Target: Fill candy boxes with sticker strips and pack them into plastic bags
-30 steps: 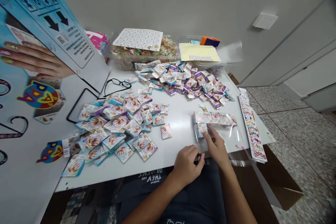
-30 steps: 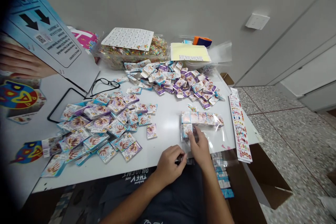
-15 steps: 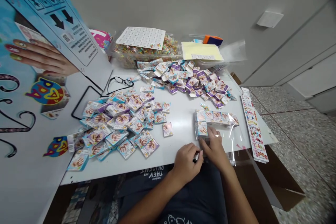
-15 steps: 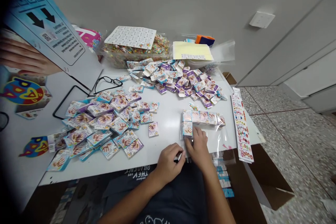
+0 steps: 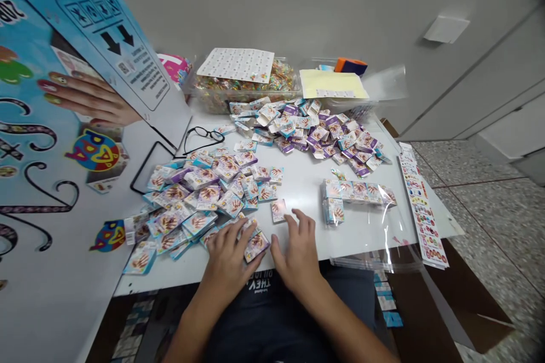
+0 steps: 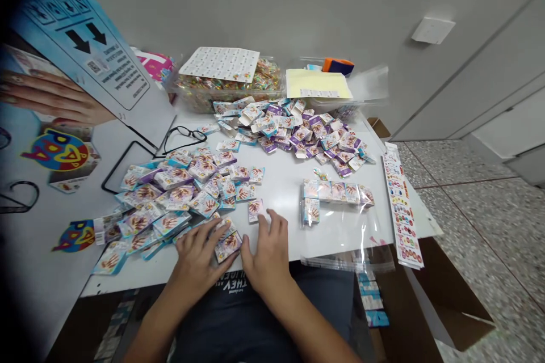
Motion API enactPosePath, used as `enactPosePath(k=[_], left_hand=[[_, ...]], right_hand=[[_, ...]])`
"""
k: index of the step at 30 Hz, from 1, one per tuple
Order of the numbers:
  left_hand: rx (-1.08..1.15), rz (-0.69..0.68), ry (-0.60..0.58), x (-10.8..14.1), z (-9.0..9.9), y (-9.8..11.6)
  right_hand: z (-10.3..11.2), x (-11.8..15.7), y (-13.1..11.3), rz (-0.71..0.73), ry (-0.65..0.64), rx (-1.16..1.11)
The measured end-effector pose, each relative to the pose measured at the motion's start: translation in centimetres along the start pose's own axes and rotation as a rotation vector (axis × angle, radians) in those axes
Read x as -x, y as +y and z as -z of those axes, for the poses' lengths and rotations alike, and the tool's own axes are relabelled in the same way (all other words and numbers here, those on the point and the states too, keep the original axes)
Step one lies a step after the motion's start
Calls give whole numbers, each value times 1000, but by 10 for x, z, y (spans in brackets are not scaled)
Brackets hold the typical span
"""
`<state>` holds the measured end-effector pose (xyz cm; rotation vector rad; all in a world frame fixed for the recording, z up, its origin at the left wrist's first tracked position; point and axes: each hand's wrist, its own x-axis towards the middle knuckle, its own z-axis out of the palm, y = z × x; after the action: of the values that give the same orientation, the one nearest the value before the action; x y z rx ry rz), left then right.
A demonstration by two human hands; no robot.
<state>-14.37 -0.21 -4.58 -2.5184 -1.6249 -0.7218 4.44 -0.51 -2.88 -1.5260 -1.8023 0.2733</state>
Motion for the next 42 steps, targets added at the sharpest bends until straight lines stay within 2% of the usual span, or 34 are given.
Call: enactPosePath(k=[3,5,7,9,11,13,15,17,20,22,27,32,35,39,42], left_hand=[[52,-8,-66,-7,7,0],[114,4,-117,-11,9,5],[182,-7,-180,-13,9,9],[225,-30,-226,-15,8,14],[258,-20,-224,-18,5,18],[351,38,-175,-21,1,23],[552,144,-113,-24,-3,30],[857,255,-52,-24,-9,39],[1294,369,7,-21,-17,53],[1433,433,28,-19,-22,62],[1423,501,65,-21,-23,77],[1315,627,232,-24,-24,85],[1273,654,213,-23,-26,89],[1234,713,179,-18,-33,92],[1188,659,203,-13,-38,87]], right_hand=[[-30,-16,9,-65,-76,114],[-36,-21,16,-96,-95,88],[-33,-19,21,-142,-59,-38],[-26,-10,22,-249,18,-239],[-21,4,19,-386,107,-462],[-17,21,13,-480,177,-655],[-14,35,7,-519,223,-780],[-9,44,2,-526,242,-836],[1,46,0,-474,256,-847],[8,42,1,-422,238,-809],[18,33,5,-342,163,-698],[21,32,4,-327,72,-714],[22,33,7,-274,62,-661],[22,35,14,-76,39,-415],[19,33,19,-36,-9,-329]])
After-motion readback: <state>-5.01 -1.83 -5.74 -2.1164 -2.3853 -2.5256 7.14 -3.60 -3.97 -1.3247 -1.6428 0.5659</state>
